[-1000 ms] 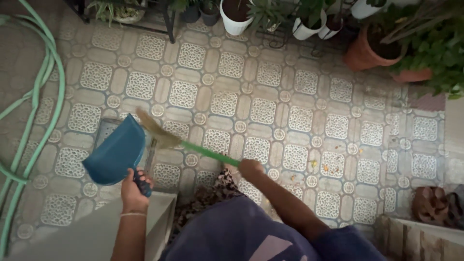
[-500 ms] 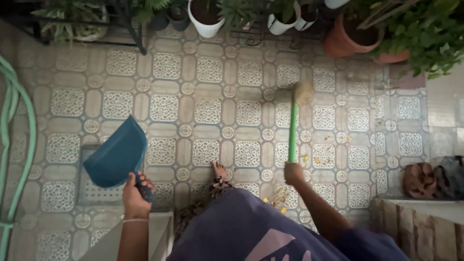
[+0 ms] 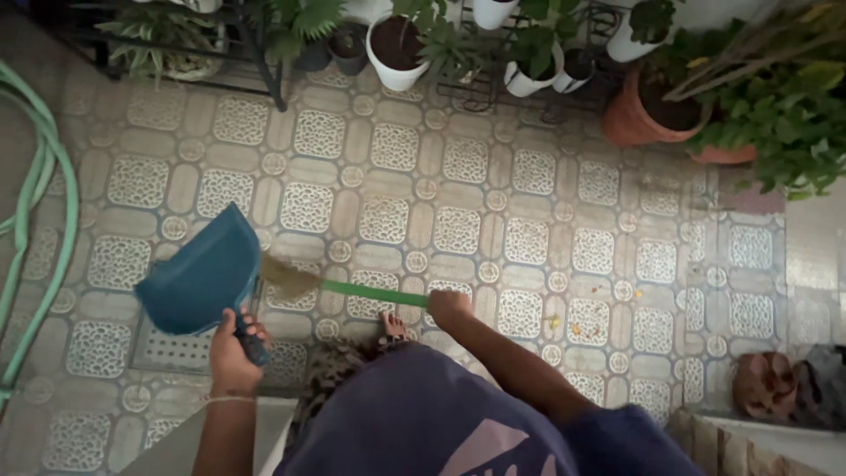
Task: Sweeping debris from a tiled balcony into a dustpan using a broom.
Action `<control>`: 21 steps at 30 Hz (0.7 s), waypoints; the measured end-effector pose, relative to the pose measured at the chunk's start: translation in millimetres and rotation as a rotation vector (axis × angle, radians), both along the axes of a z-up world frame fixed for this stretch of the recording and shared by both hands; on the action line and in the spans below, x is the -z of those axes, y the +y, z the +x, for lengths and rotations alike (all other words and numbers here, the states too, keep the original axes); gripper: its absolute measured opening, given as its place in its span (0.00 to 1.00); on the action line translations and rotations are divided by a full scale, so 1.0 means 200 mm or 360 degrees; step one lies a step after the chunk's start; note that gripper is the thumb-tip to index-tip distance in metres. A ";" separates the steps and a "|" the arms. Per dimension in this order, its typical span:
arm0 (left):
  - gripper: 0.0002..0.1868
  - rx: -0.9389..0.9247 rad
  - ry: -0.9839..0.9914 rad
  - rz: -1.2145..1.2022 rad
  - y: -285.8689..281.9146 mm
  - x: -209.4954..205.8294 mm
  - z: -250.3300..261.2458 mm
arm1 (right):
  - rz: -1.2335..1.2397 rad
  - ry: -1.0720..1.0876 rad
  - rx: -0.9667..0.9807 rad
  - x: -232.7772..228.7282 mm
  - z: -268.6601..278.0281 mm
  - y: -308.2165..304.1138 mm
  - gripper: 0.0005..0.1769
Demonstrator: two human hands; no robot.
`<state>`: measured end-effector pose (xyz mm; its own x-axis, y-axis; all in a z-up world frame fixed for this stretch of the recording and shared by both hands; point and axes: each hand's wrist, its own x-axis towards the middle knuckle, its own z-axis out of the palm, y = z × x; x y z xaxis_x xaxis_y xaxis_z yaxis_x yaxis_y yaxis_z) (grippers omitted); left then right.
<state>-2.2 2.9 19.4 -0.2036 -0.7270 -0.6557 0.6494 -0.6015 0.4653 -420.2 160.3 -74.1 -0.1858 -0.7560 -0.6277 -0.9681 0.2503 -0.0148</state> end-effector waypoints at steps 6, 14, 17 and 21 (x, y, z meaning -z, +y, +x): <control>0.14 -0.0091 -0.0226 0.0003 -0.01 0.06 0.13 | 0.0144 -0.0022 0.0446 -0.13 -0.32 0.10 0.23; 0.14 0.0039 -0.0205 0.0140 -0.13 0.22 0.22 | 0.0141 0.0142 0.0092 0.35 -0.89 0.46 0.27; 0.14 0.0116 -0.0233 0.0121 -0.21 0.20 0.20 | -0.0039 0.0137 0.0653 0.06 -0.69 0.20 0.23; 0.14 0.0225 -0.0108 0.0124 -0.29 0.11 0.17 | 0.0110 0.0066 0.0512 -0.01 -0.32 0.30 0.23</control>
<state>32.3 -54.1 -2.8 -0.2537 -0.6406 -0.7247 0.5246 -0.7206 0.4533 -485.0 220.1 -71.9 -0.4343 -0.6105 -0.6623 -0.8388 0.5421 0.0504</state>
